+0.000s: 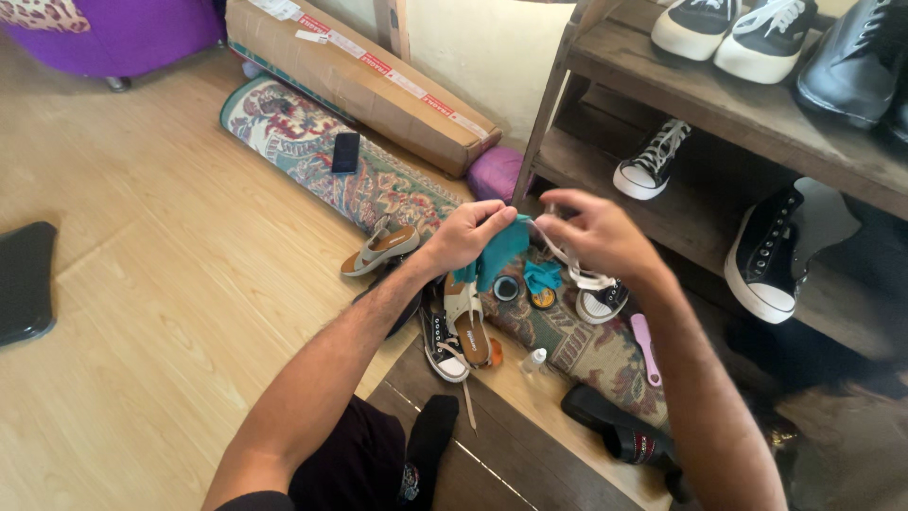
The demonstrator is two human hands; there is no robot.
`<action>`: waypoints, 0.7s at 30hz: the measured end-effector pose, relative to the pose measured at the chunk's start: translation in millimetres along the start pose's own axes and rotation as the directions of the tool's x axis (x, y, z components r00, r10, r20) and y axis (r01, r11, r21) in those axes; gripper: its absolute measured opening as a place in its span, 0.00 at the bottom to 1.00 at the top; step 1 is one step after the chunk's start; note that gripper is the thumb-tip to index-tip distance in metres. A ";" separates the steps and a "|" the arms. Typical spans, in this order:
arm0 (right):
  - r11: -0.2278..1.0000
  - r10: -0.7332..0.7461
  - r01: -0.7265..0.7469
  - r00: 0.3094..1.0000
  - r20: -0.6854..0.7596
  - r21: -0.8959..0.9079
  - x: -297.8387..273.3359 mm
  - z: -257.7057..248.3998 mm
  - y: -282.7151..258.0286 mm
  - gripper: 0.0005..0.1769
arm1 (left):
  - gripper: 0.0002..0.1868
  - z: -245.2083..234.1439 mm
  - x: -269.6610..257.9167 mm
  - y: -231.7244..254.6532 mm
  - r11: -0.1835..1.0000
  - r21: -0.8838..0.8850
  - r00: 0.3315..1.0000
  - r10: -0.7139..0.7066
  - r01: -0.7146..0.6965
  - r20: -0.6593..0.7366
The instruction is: The person laces a black and white sneaker by threading white laces through the eyelets and tying them. The person handles the shoe and laces by hand, working on the shoe while sitting on the floor.
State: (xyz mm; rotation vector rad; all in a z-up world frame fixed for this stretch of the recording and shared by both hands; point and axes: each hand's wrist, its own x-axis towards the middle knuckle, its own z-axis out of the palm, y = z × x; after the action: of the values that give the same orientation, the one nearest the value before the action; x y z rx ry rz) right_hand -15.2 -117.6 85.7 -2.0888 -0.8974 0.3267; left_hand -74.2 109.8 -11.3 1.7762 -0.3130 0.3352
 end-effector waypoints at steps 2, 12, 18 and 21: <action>0.996 -0.065 0.068 0.996 0.059 -0.061 8.0 12.4 13.9 0.16 | 0.19 0.8 -0.6 3.8 1.000 -0.007 1.000 -0.022 0.022 0.013; 0.831 0.102 -0.074 0.995 -0.019 0.552 5.1 -23.5 21.1 0.13 | 0.21 -4.0 -9.4 -10.5 0.982 0.184 0.999 -0.040 0.037 0.011; 0.764 0.103 0.135 0.940 -0.326 0.631 -4.8 -40.9 14.9 0.15 | 0.22 -1.6 -15.7 -58.6 0.930 0.329 0.984 -0.179 0.165 0.013; 0.635 0.092 0.221 0.930 -0.356 0.740 -3.3 -48.9 15.5 0.13 | 0.23 -2.8 -20.8 -88.9 0.908 0.413 0.997 -0.079 0.072 0.000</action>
State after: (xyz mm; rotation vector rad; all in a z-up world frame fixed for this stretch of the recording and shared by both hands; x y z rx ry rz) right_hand 14.8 -155.0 104.3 -1.2306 -0.4639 0.2136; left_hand -59.2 133.1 -98.4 2.2032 -0.1915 0.3488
